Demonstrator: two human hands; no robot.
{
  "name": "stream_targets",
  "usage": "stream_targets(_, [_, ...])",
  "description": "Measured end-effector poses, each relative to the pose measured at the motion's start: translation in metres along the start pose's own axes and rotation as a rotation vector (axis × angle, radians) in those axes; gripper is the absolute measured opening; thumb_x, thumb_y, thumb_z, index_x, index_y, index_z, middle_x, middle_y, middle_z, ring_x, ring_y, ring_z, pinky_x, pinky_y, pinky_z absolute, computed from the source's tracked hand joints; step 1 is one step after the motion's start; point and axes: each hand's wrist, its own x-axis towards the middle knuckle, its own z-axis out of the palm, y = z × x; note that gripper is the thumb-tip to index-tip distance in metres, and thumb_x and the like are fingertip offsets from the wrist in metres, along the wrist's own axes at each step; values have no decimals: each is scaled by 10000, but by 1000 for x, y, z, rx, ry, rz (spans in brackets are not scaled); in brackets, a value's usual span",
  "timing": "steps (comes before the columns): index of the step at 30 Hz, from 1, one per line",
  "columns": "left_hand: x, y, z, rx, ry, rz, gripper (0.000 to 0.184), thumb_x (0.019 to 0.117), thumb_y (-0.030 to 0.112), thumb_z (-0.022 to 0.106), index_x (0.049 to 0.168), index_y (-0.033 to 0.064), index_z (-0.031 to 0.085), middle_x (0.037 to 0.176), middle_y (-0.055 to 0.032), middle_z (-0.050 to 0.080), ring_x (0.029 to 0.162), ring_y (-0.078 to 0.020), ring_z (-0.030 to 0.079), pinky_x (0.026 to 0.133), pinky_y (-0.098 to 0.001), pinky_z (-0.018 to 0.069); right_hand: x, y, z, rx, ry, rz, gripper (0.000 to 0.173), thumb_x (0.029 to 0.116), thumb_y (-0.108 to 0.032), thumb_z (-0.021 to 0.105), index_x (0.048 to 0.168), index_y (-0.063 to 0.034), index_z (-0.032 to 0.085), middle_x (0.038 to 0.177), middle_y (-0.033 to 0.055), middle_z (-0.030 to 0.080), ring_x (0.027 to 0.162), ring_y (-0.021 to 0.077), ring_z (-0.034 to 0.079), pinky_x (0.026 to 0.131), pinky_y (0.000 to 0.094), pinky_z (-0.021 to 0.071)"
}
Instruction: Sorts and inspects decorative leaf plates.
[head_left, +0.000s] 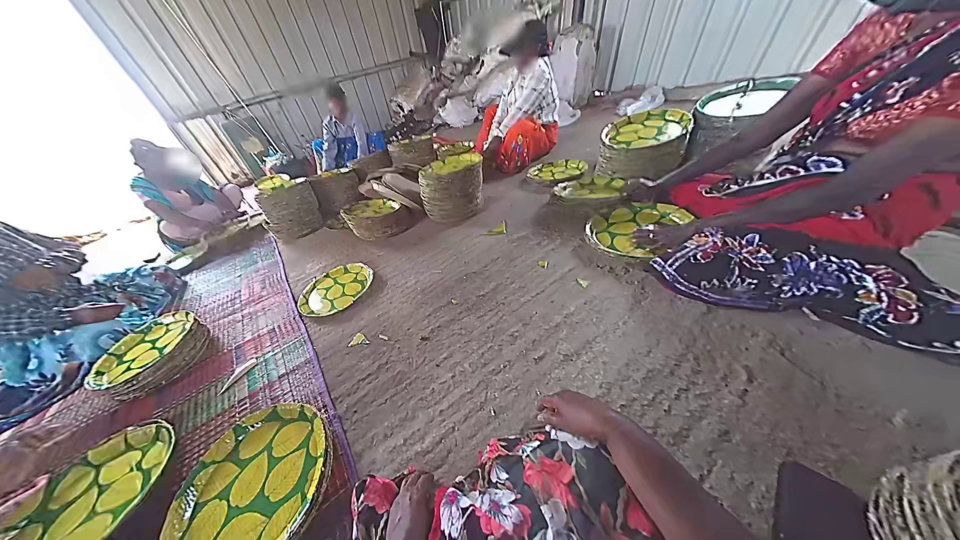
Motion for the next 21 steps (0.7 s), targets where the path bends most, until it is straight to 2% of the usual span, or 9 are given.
stream_targets(5, [-8, 5, -1, 32, 71, 39, 345, 1071, 109, 469, 1352, 18, 648, 1453, -180, 595, 1403, -330, 525, 1185, -488, 390, -6, -9, 2, -55, -14, 51, 416, 1108, -280, 456, 1378, 0, 604, 1344, 262, 631, 1306, 415, 577, 1091, 607, 418])
stream_targets(8, [-23, 33, -21, 32, -39, -16, 390, 1106, 105, 380, 1423, -10, 575, 1534, -197, 516, 1482, -344, 425, 1238, -507, 286, -9, -10, 1, -34, -6, 25, 416, 1107, -273, 464, 1348, 29, 617, 1330, 280, 632, 1302, 431, 575, 1081, 622, 414])
stream_targets(12, [5, -16, 13, 114, 89, 65, 400, 1068, 171, 420, 1390, 49, 624, 1471, -172, 587, 1410, -349, 518, 1175, -555, 381, -7, -8, 1, -10, -6, 1, 423, 1109, -274, 455, 1361, 30, 607, 1334, 280, 630, 1305, 429, 573, 1085, 619, 415])
stream_targets(13, [3, -12, 10, 113, 73, 47, 403, 1071, 171, 417, 1397, 46, 618, 1482, -171, 577, 1420, -344, 508, 1183, -548, 371, -7, -8, 1, -6, -3, -4, 419, 1109, -269, 455, 1359, 31, 607, 1328, 281, 633, 1298, 431, 577, 1081, 620, 417])
stream_targets(15, [-14, 23, -18, 77, -97, -52, 414, 1111, 144, 365, 1470, 32, 539, 1579, -158, 473, 1507, -320, 390, 1242, -504, 277, -9, -7, 1, 8, 5, -13, 417, 1107, -267, 465, 1349, 42, 609, 1302, 292, 639, 1271, 441, 590, 1065, 624, 423])
stream_targets(18, [-25, 35, -18, -24, 10, -38, 372, 1093, 93, 402, 1377, -11, 619, 1505, -191, 549, 1464, -349, 448, 1234, -509, 294, -9, -6, 0, 17, 10, -17, 417, 1106, -266, 469, 1343, 45, 614, 1290, 297, 641, 1260, 443, 595, 1060, 625, 423])
stream_targets(21, [-17, 27, -17, 28, -33, -55, 386, 1103, 125, 393, 1417, 34, 597, 1540, -139, 527, 1485, -300, 429, 1242, -477, 290, -9, -7, 0, 24, 9, -20, 413, 1105, -259, 470, 1339, 50, 613, 1296, 298, 637, 1265, 443, 591, 1063, 624, 420])
